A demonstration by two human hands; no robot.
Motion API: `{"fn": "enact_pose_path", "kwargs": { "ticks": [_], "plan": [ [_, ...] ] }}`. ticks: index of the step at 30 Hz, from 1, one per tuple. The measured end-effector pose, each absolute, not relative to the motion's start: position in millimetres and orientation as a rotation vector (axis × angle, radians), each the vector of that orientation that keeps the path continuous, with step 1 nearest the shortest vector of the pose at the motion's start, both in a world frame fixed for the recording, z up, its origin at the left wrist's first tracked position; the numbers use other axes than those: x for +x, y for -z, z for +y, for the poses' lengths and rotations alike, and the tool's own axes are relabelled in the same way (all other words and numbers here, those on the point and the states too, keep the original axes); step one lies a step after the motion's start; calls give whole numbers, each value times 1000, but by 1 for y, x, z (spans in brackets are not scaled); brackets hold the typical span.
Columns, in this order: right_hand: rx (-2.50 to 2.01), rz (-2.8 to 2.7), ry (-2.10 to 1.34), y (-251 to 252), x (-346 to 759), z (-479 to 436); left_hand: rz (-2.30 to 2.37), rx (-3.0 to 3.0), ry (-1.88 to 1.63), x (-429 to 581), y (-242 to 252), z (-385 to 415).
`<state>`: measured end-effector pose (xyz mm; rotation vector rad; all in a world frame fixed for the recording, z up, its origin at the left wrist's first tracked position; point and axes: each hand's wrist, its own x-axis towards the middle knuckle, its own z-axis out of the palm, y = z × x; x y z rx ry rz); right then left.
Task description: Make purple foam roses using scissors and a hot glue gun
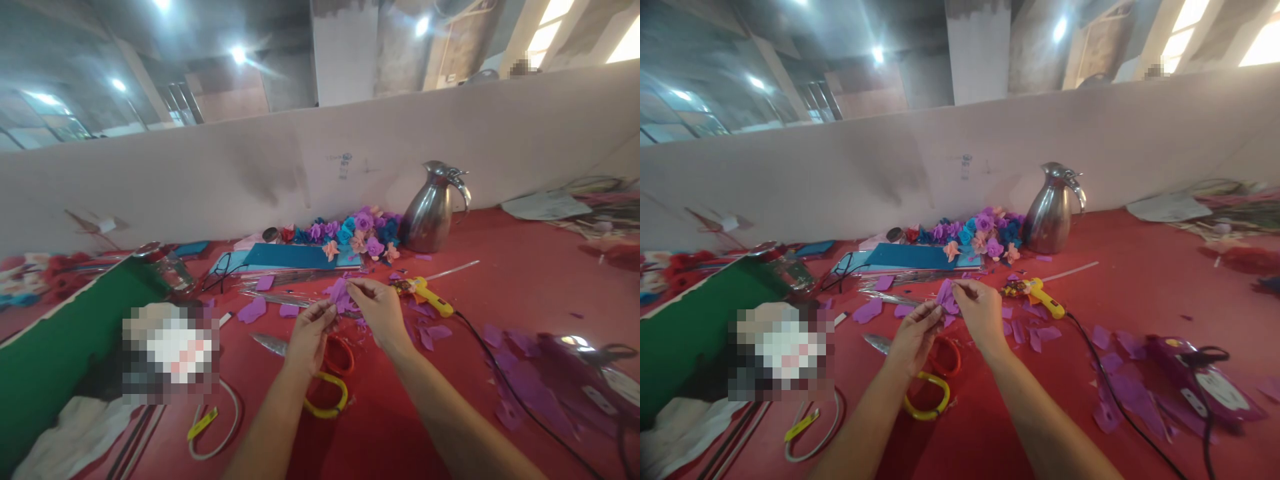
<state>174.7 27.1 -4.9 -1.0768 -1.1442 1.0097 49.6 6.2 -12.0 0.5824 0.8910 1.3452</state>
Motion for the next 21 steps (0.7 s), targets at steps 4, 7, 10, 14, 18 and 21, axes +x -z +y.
{"fn": "enact_pose_path", "kwargs": {
  "ticks": [4, 7, 10, 14, 18, 21],
  "plan": [
    [-1053, -1129, -1025, 5, 175, 27, 905, 600, -1359, 51, 10, 5],
    [-1044, -1109, -1050, 3, 174, 26, 911, 632, -1365, 51, 11, 5],
    [-1042, -1077, -1075, 2, 173, 25, 923, 686, -1376, 50, 13, 5],
    [-1019, -1056, -1102, -1, 172, 22, 930, 784, -1406, 49, 18, 5],
    [-954, -1113, -1171, -7, 174, 19, 928, 785, -1401, 48, 18, 5],
    [-958, -1149, -1180, -9, 175, 19, 918, 732, -1385, 49, 16, 4]
  ]
}}
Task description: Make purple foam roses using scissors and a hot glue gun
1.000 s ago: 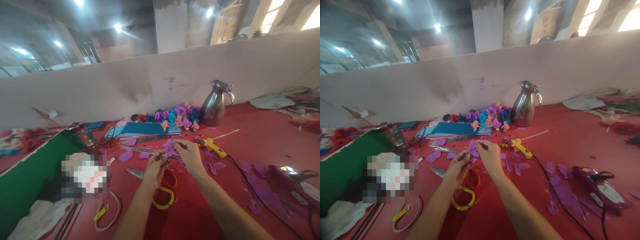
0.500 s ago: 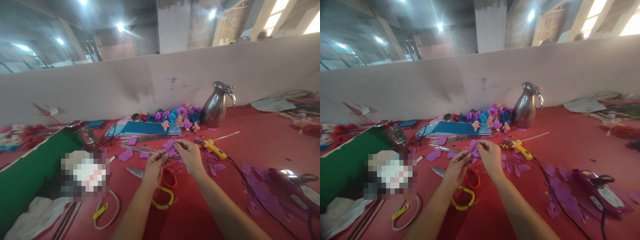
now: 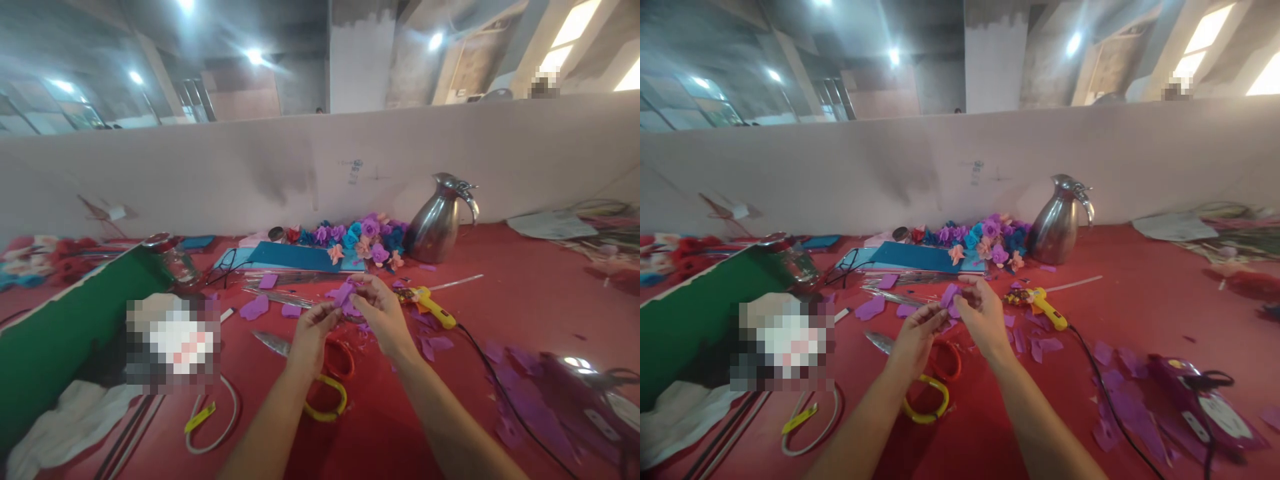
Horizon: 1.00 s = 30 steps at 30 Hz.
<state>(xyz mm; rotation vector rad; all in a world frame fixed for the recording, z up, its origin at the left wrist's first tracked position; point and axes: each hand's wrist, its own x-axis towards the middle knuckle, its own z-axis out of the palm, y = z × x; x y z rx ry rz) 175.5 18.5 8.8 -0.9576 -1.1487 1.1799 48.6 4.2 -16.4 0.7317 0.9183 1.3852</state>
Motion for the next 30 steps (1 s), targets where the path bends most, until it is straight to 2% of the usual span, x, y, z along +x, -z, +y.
{"fn": "enact_pose_path", "kwargs": {
  "ticks": [14, 20, 30],
  "plan": [
    [-956, -1164, -1186, -11, 177, 20, 887, 633, -1232, 44, 9, 1],
    [-989, -1117, -1094, 0, 169, 20, 808, 498, -1327, 43, 10, 4],
    [-1091, -1428, -1115, 23, 145, 14, 782, 339, -1400, 39, 10, 7]
  ]
}}
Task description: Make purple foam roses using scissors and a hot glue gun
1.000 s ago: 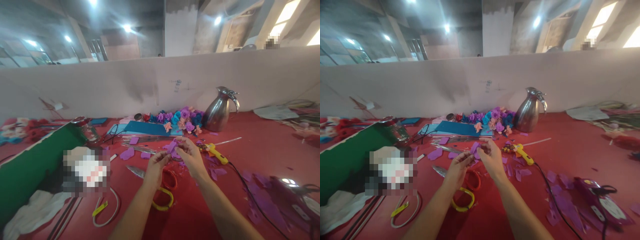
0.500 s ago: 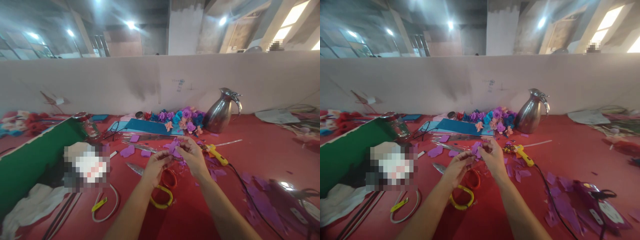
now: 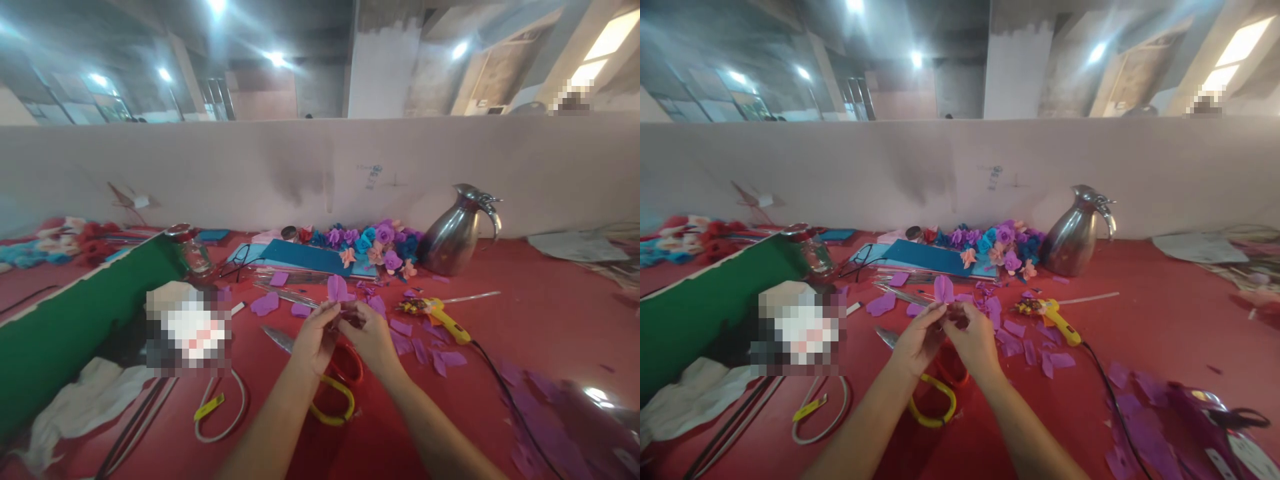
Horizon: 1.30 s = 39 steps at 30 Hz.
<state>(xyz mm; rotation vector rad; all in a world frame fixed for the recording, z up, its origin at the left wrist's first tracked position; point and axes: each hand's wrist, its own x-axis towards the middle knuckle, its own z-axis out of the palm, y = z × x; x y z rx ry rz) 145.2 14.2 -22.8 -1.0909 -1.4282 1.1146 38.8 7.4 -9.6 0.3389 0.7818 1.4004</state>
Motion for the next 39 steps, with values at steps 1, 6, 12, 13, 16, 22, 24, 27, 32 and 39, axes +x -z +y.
{"fn": "enact_pose_path", "kwargs": {
  "ticks": [1, 6, 12, 13, 16, 22, 24, 27, 32, 39],
  "plan": [
    [-1096, -1414, -1118, 24, 144, 14, 783, 326, -1397, 40, 9, 7],
    [-1047, -1393, -1127, 24, 143, 11, 797, 320, -1393, 41, 7, 5],
    [-975, -1380, -1187, 21, 144, 12, 778, 363, -1352, 28, 5, 8],
    [-973, -1381, -1194, 21, 144, 12, 789, 362, -1352, 26, 6, 8],
    [-973, -1415, -1202, 20, 145, 12, 839, 428, -1352, 21, 7, 9],
    [-980, -1428, -1204, 17, 145, 10, 896, 532, -1358, 19, 8, 10],
    [-997, -1437, -1192, 17, 145, 11, 908, 536, -1362, 20, 8, 11],
    [-1016, -1454, -1174, 17, 146, 12, 911, 548, -1374, 20, 7, 10],
    [-1017, -1414, -1204, 16, 146, 11, 902, 599, -1364, 21, 6, 9],
    [-1038, -1417, -1241, 16, 149, 12, 976, 660, -1412, 22, 7, 11]
  ]
}}
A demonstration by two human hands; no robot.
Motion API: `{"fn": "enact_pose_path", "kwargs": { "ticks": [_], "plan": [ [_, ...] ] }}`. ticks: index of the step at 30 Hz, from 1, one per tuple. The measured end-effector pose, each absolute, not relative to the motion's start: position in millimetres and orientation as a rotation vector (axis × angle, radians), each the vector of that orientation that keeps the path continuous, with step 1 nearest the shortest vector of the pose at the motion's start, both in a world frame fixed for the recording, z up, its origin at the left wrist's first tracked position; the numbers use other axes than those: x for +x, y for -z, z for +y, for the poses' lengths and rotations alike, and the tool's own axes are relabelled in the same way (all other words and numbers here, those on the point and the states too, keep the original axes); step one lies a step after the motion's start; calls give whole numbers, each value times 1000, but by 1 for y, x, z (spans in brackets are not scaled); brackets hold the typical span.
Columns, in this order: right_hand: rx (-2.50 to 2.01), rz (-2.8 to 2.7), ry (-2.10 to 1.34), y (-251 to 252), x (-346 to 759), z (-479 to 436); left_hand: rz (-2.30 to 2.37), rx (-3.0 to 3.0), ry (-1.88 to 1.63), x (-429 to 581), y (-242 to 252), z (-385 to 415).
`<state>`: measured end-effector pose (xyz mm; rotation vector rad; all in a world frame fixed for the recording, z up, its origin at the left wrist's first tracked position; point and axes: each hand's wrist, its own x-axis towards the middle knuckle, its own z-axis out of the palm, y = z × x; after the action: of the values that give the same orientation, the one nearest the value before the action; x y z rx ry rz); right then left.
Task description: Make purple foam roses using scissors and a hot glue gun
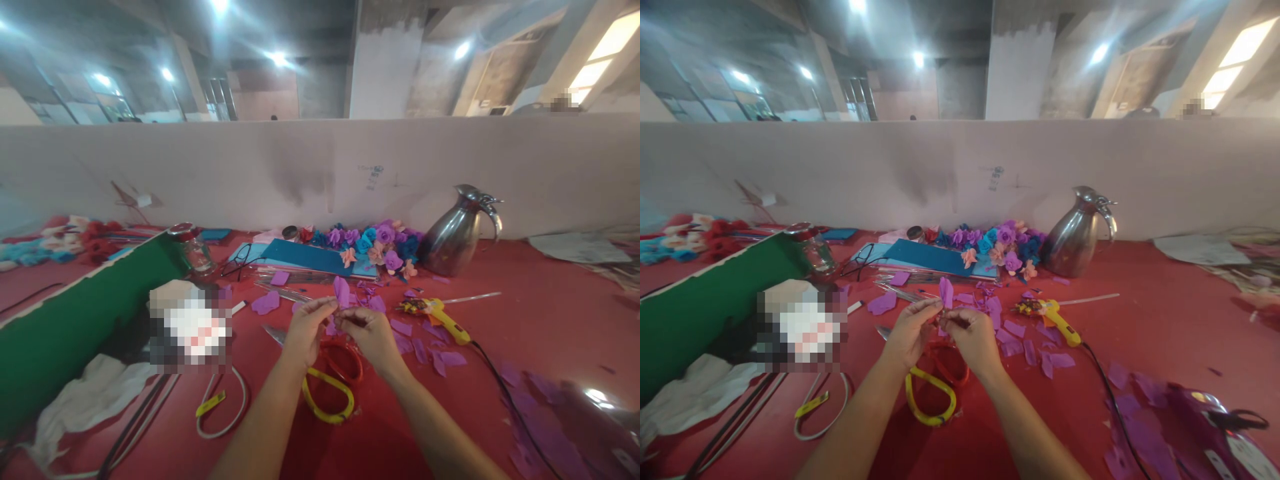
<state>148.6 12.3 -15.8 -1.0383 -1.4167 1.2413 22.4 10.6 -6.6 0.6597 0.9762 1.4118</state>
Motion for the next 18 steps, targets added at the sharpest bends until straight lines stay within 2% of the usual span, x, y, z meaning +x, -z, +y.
{"fn": "enact_pose_path", "kwargs": {
  "ticks": [18],
  "plan": [
    [-1019, -1500, -1279, 15, 156, 18, 1078, 703, -1459, 24, -4, 8]
  ]
}}
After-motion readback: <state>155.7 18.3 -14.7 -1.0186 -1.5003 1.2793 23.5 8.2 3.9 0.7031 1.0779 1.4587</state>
